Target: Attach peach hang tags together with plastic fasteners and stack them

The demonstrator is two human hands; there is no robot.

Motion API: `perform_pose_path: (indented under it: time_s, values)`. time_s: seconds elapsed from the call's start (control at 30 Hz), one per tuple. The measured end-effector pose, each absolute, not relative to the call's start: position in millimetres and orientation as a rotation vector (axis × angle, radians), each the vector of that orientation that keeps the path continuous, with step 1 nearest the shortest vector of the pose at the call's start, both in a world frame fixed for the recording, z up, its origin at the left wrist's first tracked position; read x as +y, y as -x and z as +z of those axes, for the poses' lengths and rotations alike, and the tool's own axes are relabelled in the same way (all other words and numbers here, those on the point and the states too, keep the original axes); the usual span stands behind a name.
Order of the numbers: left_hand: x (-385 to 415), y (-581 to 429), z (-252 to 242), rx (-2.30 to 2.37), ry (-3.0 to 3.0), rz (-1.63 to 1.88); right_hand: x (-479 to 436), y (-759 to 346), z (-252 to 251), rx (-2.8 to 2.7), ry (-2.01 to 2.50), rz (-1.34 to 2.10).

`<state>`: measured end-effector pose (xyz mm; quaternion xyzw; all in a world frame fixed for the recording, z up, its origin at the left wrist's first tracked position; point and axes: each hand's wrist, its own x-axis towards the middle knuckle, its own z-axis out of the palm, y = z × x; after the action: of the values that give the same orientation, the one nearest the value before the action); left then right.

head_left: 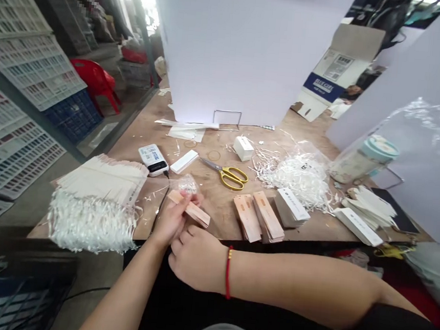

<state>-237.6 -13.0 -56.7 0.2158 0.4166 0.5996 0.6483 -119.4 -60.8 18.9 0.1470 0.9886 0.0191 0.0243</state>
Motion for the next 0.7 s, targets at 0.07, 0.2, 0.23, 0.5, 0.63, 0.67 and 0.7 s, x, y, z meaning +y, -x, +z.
perform_pose_path:
  time_s: [0.07, 0.2, 0.23, 0.5, 0.63, 0.67, 0.7]
  values:
    - [-9.3, 241.9, -53.7, 0.946, -0.332, 1.425, -54.0, 127.7, 12.0, 2.879, -0.709, 0.024]
    - [-2.9, 247.5, -47.5, 0.893, -0.042, 1.567, -41.6, 124.6, 20.1, 2.795, -1.047, -0.118]
    - [-2.2, 248.2, -46.0, 0.872, -0.019, 1.578, -39.5, 121.0, 23.7, 2.793, -1.107, -0.115]
    - [-7.7, 248.6, -50.6, 0.943, -0.267, 1.537, -33.6, 110.8, 21.1, 2.882, -1.539, -0.427]
    - [-9.9, 248.7, -56.2, 0.994, -0.410, 1.573, -34.5, 120.5, 11.9, 2.807, -1.633, -0.382]
    - [-10.2, 249.0, -56.4, 0.973, -0.434, 1.566, -33.7, 121.9, 11.0, 2.751, -1.720, -0.347]
    - [-10.6, 249.4, -56.1, 0.949, -0.461, 1.558, -32.5, 122.6, 10.6, 2.719, -1.769, -0.333]
